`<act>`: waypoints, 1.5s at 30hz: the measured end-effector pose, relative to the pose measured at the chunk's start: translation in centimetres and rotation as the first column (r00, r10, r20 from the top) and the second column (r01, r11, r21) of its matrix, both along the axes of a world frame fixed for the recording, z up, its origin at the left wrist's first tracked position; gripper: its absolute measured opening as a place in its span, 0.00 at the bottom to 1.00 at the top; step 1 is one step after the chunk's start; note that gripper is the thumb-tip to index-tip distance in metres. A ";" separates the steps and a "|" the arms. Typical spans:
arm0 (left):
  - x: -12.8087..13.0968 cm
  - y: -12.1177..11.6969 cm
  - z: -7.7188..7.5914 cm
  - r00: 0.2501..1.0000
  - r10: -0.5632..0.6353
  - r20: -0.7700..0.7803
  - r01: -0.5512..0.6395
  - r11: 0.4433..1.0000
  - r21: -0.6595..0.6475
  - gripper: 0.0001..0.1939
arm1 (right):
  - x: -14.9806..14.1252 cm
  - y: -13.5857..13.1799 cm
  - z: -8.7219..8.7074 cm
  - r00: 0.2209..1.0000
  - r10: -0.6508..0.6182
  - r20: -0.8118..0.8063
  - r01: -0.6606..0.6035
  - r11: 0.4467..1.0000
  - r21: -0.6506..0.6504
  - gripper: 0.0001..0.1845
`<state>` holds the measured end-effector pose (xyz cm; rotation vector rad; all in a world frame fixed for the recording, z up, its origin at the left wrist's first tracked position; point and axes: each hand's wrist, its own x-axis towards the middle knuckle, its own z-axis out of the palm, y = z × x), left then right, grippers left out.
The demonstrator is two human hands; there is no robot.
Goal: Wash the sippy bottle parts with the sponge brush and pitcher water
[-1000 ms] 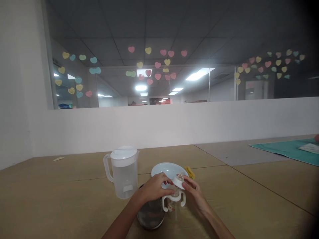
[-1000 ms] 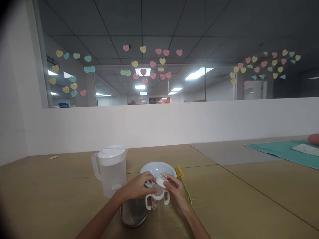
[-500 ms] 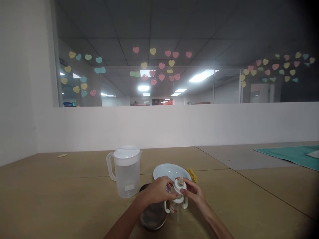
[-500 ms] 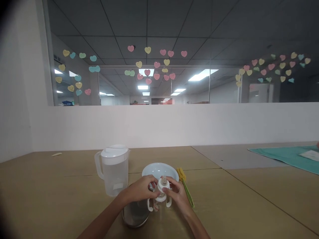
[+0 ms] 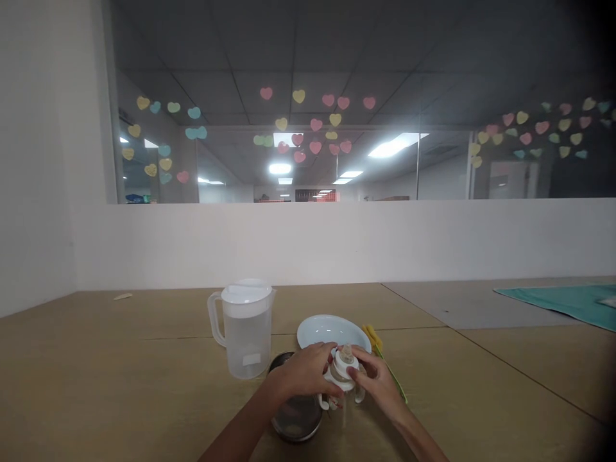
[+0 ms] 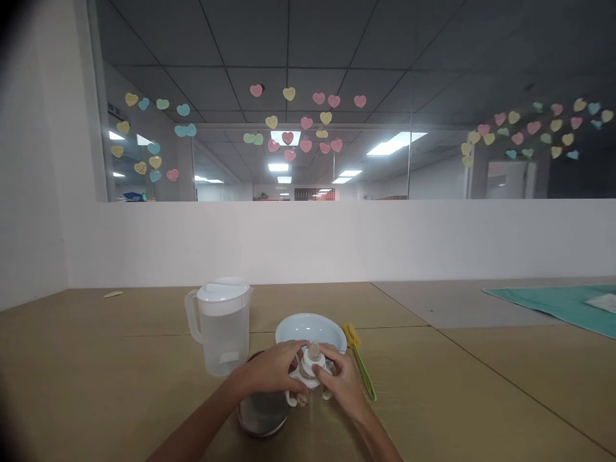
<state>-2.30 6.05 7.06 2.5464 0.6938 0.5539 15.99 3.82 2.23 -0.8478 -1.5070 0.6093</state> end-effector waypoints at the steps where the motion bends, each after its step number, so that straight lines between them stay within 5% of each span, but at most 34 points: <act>1: 0.1 0.0 -0.1 1.000 0.000 0.002 0.000 1.000 -0.004 0.34 | -0.1 0.0 0.0 1.000 -0.003 0.015 0.003 1.000 0.000 0.18; 10: 0.3 0.2 -0.6 0.999 0.041 -0.022 -0.041 0.999 -0.016 0.27 | -0.8 -0.6 0.3 0.981 -0.061 0.187 0.067 0.997 -0.028 0.17; 15: 0.4 0.1 -0.9 0.996 0.061 -0.064 -0.062 0.998 -0.016 0.29 | -0.6 -0.6 -0.3 0.922 -0.252 0.295 0.213 0.964 0.158 0.13; 22: 0.5 -0.3 -0.5 0.968 0.178 -0.174 -0.167 0.983 0.076 0.40 | -0.1 -1.1 -1.1 0.764 -0.537 0.359 0.277 0.774 0.569 0.11; 26: 0.5 -0.3 -0.4 0.963 0.202 -0.180 -0.192 0.979 0.073 0.37 | -0.5 -1.4 -1.3 0.661 -0.691 0.293 0.299 0.601 0.741 0.06; 28: 0.5 -0.3 -0.5 0.963 0.206 -0.173 -0.195 0.978 0.075 0.36 | -0.8 -1.5 -1.5 0.627 -0.723 0.291 0.281 0.558 0.781 0.05; 36: 0.7 -0.2 -0.6 0.962 0.197 -0.187 -0.175 0.976 0.127 0.33 | -2.3 -2.0 -2.5 0.704 -0.575 0.417 0.030 0.611 0.791 0.15; 41: 0.3 0.0 -0.6 0.981 0.136 -0.138 -0.131 0.991 0.040 0.38 | -2.2 -1.4 -3.1 0.771 -0.623 0.133 0.378 0.614 0.693 0.16; 43: 0.2 0.3 -0.7 0.987 0.111 -0.116 -0.112 0.994 -0.004 0.39 | -1.6 -0.9 -3.3 0.802 -0.588 0.109 0.430 0.693 0.578 0.19; 45: 0.1 0.5 -0.9 0.992 0.087 -0.096 -0.092 0.995 -0.044 0.39 | -1.1 -0.4 -3.5 0.860 -0.477 0.180 0.351 0.809 0.471 0.21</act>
